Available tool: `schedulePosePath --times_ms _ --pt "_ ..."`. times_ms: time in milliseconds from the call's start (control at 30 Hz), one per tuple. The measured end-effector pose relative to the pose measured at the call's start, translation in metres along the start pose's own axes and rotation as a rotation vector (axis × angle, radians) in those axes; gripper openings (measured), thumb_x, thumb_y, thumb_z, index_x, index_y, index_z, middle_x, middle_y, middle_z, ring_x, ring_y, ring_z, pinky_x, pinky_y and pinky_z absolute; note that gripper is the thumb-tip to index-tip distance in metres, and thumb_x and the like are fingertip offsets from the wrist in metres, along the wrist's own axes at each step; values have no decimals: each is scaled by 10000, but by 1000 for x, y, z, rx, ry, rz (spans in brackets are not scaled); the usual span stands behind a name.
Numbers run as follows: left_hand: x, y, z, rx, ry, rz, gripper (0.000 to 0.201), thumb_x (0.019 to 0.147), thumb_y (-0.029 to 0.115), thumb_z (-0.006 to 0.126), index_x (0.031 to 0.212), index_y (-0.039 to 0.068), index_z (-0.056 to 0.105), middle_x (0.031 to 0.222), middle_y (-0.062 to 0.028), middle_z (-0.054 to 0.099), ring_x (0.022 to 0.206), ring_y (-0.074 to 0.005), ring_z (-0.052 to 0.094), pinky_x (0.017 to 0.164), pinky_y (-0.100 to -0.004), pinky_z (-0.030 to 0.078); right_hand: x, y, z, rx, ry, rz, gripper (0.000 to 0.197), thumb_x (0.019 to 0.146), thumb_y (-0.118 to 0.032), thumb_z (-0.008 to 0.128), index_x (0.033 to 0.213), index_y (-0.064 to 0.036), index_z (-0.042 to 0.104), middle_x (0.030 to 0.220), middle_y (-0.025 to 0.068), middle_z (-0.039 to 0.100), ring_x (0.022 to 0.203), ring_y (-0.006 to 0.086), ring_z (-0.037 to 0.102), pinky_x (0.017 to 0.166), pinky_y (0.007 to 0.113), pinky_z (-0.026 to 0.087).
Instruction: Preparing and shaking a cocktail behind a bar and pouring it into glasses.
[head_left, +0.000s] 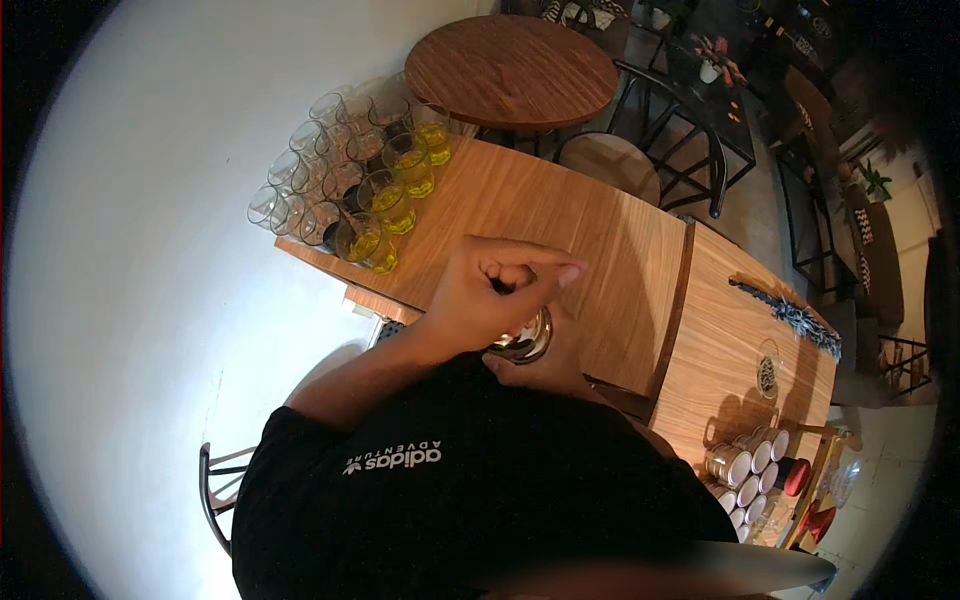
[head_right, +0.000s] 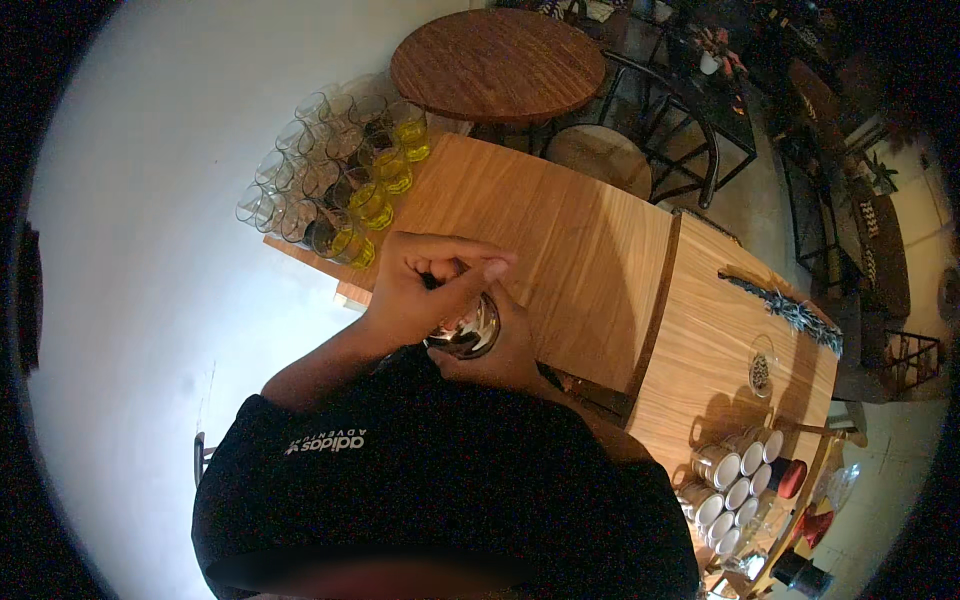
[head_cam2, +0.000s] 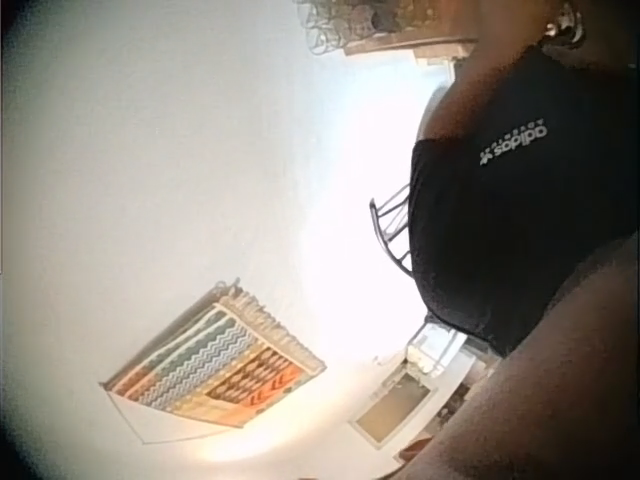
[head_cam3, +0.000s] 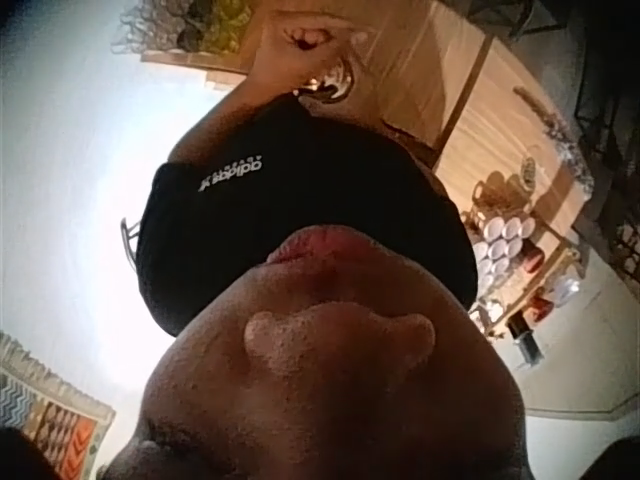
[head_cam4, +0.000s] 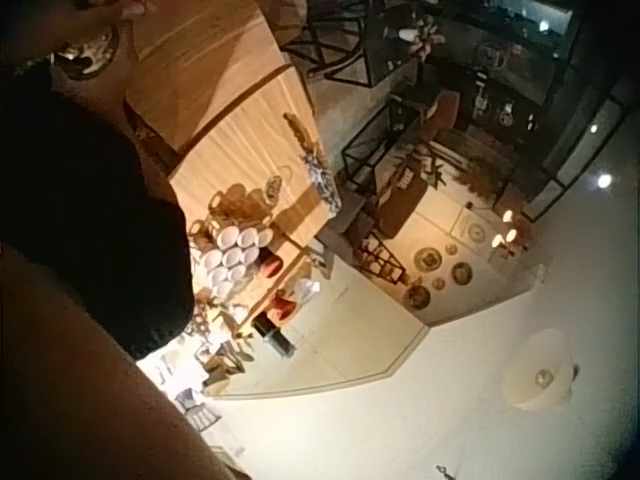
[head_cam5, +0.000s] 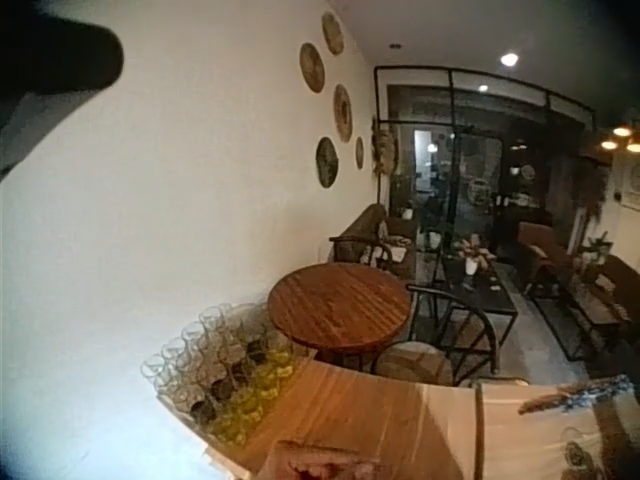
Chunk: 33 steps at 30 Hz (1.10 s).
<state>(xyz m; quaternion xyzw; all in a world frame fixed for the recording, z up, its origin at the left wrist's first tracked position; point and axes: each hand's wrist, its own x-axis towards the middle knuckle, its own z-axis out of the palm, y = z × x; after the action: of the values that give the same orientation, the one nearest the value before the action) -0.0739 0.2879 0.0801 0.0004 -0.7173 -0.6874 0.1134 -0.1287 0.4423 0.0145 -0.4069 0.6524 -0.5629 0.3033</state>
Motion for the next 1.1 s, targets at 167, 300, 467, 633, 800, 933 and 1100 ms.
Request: schedulePosePath --times_ms 167,300,467,633,800,933,1100 --pt "3 -1 0 -70 146 -50 192 971 83 717 1102 -52 752 526 35 574 444 2 465 426 -200 317 5 -1 15 58 126 66 857 708 -204 924 1380 9 437 1225 165 653 1154 235 671 998 373 545" --pt "15 -6 -4 -141 92 -20 323 971 89 720 1260 -49 677 553 42 585 471 -15 504 461 -203 365 5 12 25 6 367 -35 822 693 -210 936 1347 -3 482 1214 158 660 1145 238 669 998 378 539" --pt "38 -22 -17 320 -11 220 677 984 253 704 1535 2 401 1074 -122 681 972 -142 640 851 -307 491 4 37 14 115 593 -21 793 692 -250 948 1313 -9 518 1184 136 670 1125 233 659 1000 388 521" --pt "46 -69 -11 -102 -166 77 794 998 385 651 1608 43 275 1453 -176 542 1353 -277 510 1151 -432 374 -11 89 1 32 894 36 796 663 -240 965 1307 -36 544 1195 103 663 1113 180 644 964 345 527" --pt "62 -134 26 85 -263 374 669 966 251 688 1531 28 406 1406 -169 575 1323 -284 534 1126 -425 395 -25 130 0 -57 957 -11 826 649 -163 943 1351 -35 528 1189 115 658 1102 185 645 951 330 528" --pt "67 -169 46 36 -526 395 601 914 129 713 1463 6 499 1277 -182 645 1222 -312 603 1055 -425 452 -15 139 6 -315 996 -274 716 729 -188 900 1325 -3 550 1216 141 655 1117 241 657 961 364 519" --pt "66 -175 54 150 -432 533 483 926 -10 635 1407 9 586 1023 -151 720 925 -273 703 849 -390 557 -13 146 12 -293 1045 -278 704 754 -217 896 1340 -25 556 1208 122 648 1093 221 647 964 363 511"
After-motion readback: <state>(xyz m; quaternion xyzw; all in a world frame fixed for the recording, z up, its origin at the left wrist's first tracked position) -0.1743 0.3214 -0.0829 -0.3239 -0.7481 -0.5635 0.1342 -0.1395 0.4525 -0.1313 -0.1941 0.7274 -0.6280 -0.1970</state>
